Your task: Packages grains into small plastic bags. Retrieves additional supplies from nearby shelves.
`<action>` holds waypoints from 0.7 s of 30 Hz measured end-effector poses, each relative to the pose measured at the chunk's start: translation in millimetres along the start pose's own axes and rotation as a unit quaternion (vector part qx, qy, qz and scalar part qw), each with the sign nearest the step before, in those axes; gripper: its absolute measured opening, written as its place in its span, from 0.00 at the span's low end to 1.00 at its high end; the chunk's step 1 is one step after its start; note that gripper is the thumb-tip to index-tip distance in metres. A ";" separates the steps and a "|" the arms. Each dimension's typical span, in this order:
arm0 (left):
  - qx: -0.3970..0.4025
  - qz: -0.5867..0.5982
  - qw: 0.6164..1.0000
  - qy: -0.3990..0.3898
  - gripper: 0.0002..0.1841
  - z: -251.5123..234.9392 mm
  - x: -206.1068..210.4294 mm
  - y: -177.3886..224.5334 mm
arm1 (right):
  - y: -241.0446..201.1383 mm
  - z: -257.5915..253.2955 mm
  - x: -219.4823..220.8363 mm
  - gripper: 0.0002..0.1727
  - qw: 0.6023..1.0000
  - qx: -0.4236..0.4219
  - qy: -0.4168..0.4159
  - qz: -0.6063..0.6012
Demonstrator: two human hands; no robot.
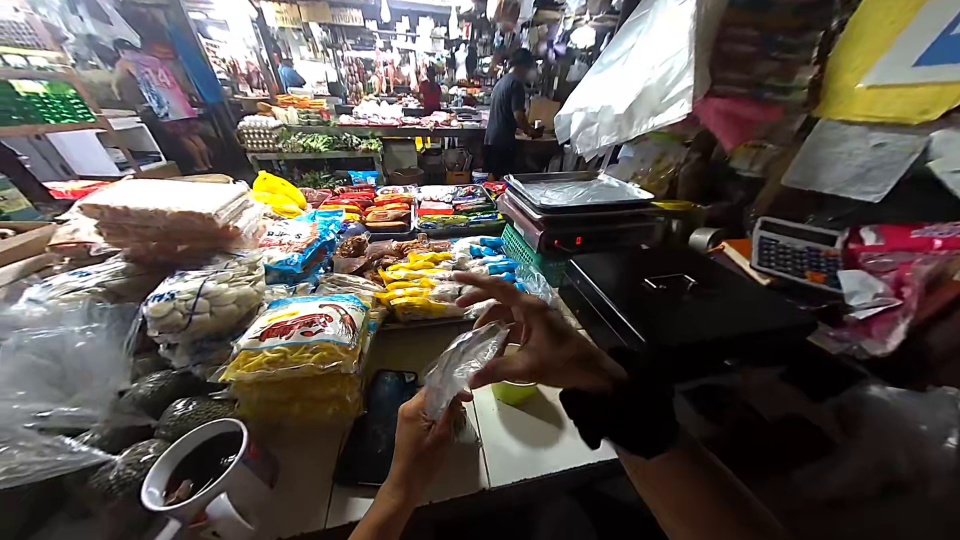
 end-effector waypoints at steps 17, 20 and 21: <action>0.099 -0.127 0.985 -0.056 0.13 -7.5 -7.9 27.4 | -9.5 -15.2 96.7 0.10 0.943 -0.017 0.216 -0.253; 0.059 -0.174 0.982 -0.051 0.15 -5.5 -8.4 33.1 | -27.5 -12.8 99.7 0.10 0.952 -0.113 0.244 -0.148; 0.022 -0.181 0.981 -0.071 0.19 -5.2 -7.1 25.7 | -32.3 -12.1 100.8 0.13 0.954 -0.128 0.236 -0.130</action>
Point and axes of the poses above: each hand's wrist, its own z-axis away from the middle knuckle, its own x-axis out of the palm, y = z × x, the point moved 3 cm from there along -z, towards the middle knuckle, and after that the axes turned 4 degrees about y, right-handed, at the moved point
